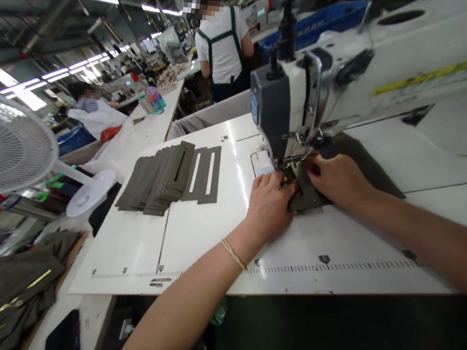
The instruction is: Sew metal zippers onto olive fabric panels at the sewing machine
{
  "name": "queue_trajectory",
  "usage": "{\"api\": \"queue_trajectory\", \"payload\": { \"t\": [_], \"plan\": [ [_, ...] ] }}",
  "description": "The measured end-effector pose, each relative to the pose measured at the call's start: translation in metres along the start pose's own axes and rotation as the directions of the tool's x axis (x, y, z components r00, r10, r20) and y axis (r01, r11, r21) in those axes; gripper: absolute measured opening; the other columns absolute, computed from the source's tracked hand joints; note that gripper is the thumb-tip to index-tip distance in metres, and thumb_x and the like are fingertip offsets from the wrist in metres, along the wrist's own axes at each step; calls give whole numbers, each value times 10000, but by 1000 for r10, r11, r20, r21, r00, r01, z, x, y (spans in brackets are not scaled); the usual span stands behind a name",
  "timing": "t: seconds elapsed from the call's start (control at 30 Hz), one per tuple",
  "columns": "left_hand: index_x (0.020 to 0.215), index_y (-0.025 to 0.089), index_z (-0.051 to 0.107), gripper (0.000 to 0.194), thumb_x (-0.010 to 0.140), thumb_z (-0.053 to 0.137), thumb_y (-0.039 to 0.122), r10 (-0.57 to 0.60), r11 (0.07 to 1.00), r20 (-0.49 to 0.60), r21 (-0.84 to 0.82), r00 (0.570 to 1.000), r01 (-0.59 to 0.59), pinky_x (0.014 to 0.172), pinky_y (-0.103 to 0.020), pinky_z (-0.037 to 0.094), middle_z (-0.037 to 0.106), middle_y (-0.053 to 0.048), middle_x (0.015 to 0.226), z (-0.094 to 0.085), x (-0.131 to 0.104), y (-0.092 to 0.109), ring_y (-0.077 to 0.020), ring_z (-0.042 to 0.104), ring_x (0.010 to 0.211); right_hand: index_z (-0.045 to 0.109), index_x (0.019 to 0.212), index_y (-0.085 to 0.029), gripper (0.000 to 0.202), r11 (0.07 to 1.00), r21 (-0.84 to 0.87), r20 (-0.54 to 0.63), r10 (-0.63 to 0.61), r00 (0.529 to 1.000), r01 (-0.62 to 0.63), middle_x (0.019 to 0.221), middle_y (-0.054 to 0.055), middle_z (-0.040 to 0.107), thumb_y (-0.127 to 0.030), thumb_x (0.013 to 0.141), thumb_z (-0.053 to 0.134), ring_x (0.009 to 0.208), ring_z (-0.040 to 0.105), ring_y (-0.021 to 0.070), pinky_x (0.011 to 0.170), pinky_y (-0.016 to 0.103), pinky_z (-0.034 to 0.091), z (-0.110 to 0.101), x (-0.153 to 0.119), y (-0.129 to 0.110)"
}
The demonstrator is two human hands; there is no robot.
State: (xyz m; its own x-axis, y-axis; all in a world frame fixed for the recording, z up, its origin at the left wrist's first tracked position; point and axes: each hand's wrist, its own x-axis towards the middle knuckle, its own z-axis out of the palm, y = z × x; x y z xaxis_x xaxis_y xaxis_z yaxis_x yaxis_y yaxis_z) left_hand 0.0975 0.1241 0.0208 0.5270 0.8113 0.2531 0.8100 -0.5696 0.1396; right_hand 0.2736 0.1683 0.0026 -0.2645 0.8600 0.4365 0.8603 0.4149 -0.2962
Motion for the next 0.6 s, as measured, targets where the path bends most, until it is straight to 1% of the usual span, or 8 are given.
{"api": "queue_trajectory", "payload": {
  "t": [0.07, 0.13, 0.17, 0.23, 0.3, 0.4, 0.5, 0.6],
  "plan": [
    [1232, 105, 576, 443, 793, 594, 161, 26, 996, -13, -89, 1000, -27, 994, -448, 484, 566, -161, 1211, -1, -7, -3, -299, 528, 1169, 681, 986, -46, 295, 984, 38, -47, -174, 984, 176, 1017, 188, 679, -209, 937, 439, 988, 633, 250, 829, 343, 483, -9, -19, -2],
    [1276, 72, 530, 480, 803, 565, 142, 69, 979, -39, -190, 997, -75, 1031, -405, 484, 570, -177, 1278, -1, -15, -7, -271, 522, 1232, 694, 990, -89, 259, 934, 57, -80, -349, 934, 354, 1074, 175, 677, -216, 937, 475, 1032, 620, 256, 886, 368, 489, -15, -37, -4],
    [1274, 81, 530, 456, 819, 532, 120, 84, 970, -58, -222, 995, -95, 1042, -390, 483, 578, -166, 1297, -1, -19, -9, -248, 525, 1247, 697, 985, -102, 255, 905, 58, -90, -416, 905, 422, 1062, 164, 685, -215, 945, 472, 1024, 624, 252, 897, 374, 495, -18, -45, -5],
    [1223, 130, 572, 393, 848, 471, 72, 89, 966, -100, -235, 991, -111, 1032, -376, 501, 615, -121, 1287, 0, -25, -10, -207, 563, 1222, 694, 989, -116, 262, 859, 49, -98, -504, 858, 510, 1022, 143, 700, -193, 957, 446, 981, 641, 241, 886, 378, 519, -20, -54, -7],
    [1168, 155, 610, 354, 865, 460, 49, 93, 974, -127, -196, 988, -117, 999, -366, 529, 656, -97, 1237, 0, -28, -9, -192, 612, 1159, 685, 1009, -122, 276, 829, 43, -93, -553, 828, 558, 1005, 116, 706, -144, 955, 415, 958, 648, 220, 870, 362, 539, -19, -57, -9],
    [1138, 154, 627, 296, 888, 498, 66, 149, 983, -123, -90, 981, -161, 993, -384, 534, 682, -99, 1188, -1, -25, -4, -202, 650, 1093, 671, 1027, -130, 288, 802, 33, -88, -592, 801, 596, 972, 82, 703, -87, 933, 403, 940, 649, 193, 846, 341, 558, -17, -56, -12],
    [1116, 149, 636, 248, 907, 516, 91, 192, 981, -103, -3, 976, -194, 997, -407, 527, 691, -106, 1165, -2, -22, 0, -214, 663, 1063, 664, 970, -109, 279, 807, 1, -122, -586, 801, 591, 903, 87, 693, -62, 920, 393, 878, 650, 198, 783, 340, 571, -16, -55, -14],
    [1110, 138, 640, 239, 915, 508, 94, 200, 980, -103, 33, 974, -198, 991, -420, 527, 695, -114, 1157, -2, -21, 0, -223, 665, 1060, 651, 933, -111, 263, 804, -16, -129, -591, 796, 594, 881, 79, 685, -45, 914, 397, 855, 646, 191, 773, 318, 566, -16, -54, -16]
  ]
}}
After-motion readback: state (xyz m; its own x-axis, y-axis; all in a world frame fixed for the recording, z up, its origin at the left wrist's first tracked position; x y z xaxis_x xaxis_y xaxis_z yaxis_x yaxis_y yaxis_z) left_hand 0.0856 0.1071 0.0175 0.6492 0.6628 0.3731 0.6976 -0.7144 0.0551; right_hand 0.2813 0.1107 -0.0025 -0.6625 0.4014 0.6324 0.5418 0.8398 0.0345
